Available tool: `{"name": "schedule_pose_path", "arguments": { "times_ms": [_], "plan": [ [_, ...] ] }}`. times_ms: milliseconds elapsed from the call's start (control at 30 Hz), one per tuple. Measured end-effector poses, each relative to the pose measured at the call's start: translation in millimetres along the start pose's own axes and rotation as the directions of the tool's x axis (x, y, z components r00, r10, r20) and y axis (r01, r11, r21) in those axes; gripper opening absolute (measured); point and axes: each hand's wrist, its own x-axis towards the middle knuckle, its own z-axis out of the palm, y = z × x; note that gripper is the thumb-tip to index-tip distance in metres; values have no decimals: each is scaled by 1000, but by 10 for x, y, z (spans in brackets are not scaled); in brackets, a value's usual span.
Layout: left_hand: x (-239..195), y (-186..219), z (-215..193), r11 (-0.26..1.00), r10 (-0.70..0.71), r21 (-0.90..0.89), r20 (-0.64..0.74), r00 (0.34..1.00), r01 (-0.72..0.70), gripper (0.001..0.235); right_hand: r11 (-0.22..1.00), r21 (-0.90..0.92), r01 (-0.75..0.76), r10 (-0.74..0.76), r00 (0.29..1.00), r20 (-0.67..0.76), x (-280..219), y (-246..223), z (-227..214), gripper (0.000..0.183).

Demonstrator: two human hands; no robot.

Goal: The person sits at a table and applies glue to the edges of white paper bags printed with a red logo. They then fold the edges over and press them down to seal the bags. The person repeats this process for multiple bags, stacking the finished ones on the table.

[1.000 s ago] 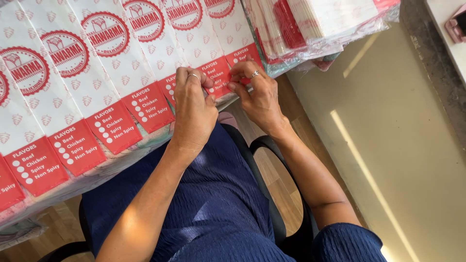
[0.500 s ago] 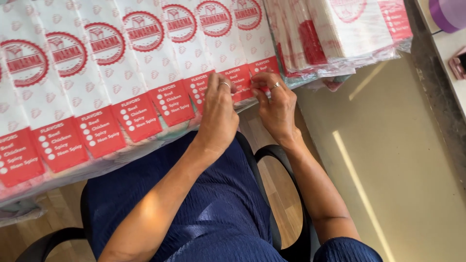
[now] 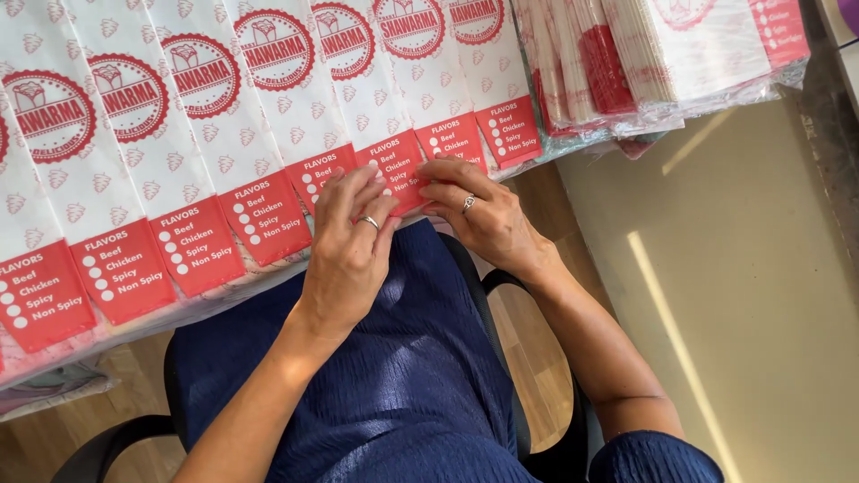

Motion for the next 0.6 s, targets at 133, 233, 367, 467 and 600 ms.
{"name": "schedule_pose_path", "arguments": {
  "times_ms": [133,233,367,467,600],
  "plan": [
    [28,44,-29,1000,31,3,-13,999,-31,7,999,-15,28,-28,1000,5,-11,-5,-52,5],
    [36,62,-30,999,41,18,-13,999,-41,3,999,11,38,-38,999,3,3,-15,-79,5],
    [64,58,-26,999,2,47,5,1000,-2,7,999,45,22,-21,1000,-22,42,-32,-68,9],
    [83,19,76,997,-72,19,1,997,72,12,996,78,-53,56,998,-40,129,-70,-50,11],
    [94,-43,127,984,-170,-61,-9,985,169,17,987,106,-120,126,991,-52,104,1,-36,11]
  ]
}}
